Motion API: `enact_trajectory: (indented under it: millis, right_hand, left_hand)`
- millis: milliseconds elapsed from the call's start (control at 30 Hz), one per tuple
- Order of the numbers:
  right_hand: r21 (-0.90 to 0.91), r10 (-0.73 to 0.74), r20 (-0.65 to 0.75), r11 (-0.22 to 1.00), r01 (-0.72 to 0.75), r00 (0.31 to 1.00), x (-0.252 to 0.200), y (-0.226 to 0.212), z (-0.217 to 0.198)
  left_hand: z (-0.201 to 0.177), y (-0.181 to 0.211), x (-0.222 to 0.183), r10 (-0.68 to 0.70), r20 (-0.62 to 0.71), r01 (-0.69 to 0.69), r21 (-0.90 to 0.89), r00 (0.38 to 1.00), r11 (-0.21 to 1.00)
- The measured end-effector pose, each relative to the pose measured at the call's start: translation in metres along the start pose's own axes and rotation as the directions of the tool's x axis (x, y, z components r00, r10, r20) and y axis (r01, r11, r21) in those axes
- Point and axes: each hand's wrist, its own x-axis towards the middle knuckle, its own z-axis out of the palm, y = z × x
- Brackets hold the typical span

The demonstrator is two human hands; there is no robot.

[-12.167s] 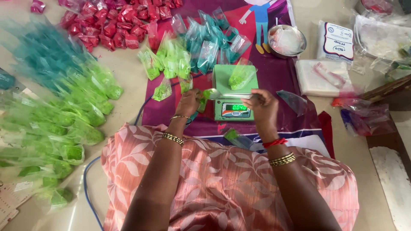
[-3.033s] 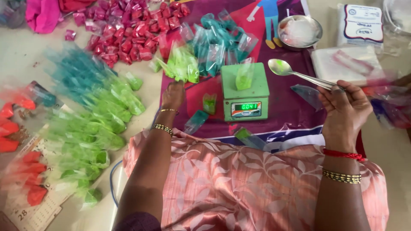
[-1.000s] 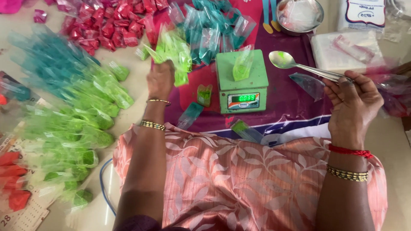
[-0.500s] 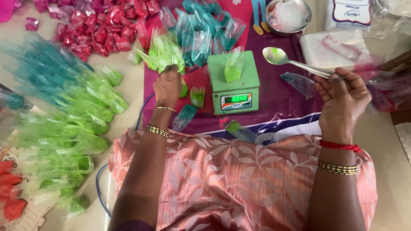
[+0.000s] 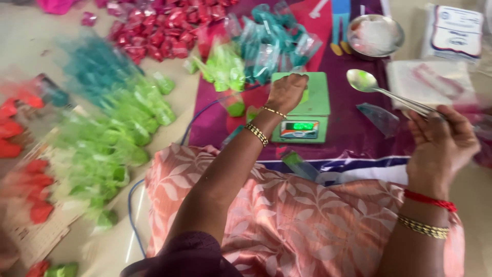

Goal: The person weighs green powder on a digital scale and places it into small plastic bags.

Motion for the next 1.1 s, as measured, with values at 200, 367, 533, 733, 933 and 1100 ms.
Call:
enact_trajectory:
  millis: [200, 367, 533, 733, 933, 1100]
  right_hand:
    - [-0.013, 0.077, -0.017, 0.997, -0.077, 0.997, -0.012, -0.003, 0.02]
    - [-0.113, 0.083, 0.022, 0.99, -0.08, 0.996, -0.016, -0.001, 0.029]
    - [-0.239, 0.065, 0.066, 0.97, -0.048, 0.996, -0.014, 0.005, 0.031]
    - [-0.275, 0.052, 0.049, 0.961, -0.037, 0.997, -0.016, 0.0, 0.043]
    - [-0.139, 0.053, 0.036, 0.989, -0.047, 0.998, -0.005, 0.015, 0.008]
    - [-0.094, -0.005, 0.015, 0.996, 0.006, 1.0, -0.012, -0.004, 0.028]
  left_hand:
    - [-0.092, -0.078, -0.046, -0.253, -0.056, 0.234, -0.228, 0.966, 0.945]
    - [-0.139, -0.203, -0.083, -0.366, -0.009, 0.365, 0.103, 0.931, 0.925]
    - [-0.154, -0.297, -0.123, -0.499, -0.034, 0.482, 0.325, 0.866, 0.814]
    - [-0.116, -0.248, -0.115, -0.559, -0.101, 0.556, 0.343, 0.823, 0.757]
    - [-0.046, -0.156, -0.103, -0.366, 0.203, 0.339, 0.155, 0.908, 0.928]
    - [-0.022, -0.186, -0.107, -0.449, 0.07, 0.442, 0.104, 0.891, 0.891]
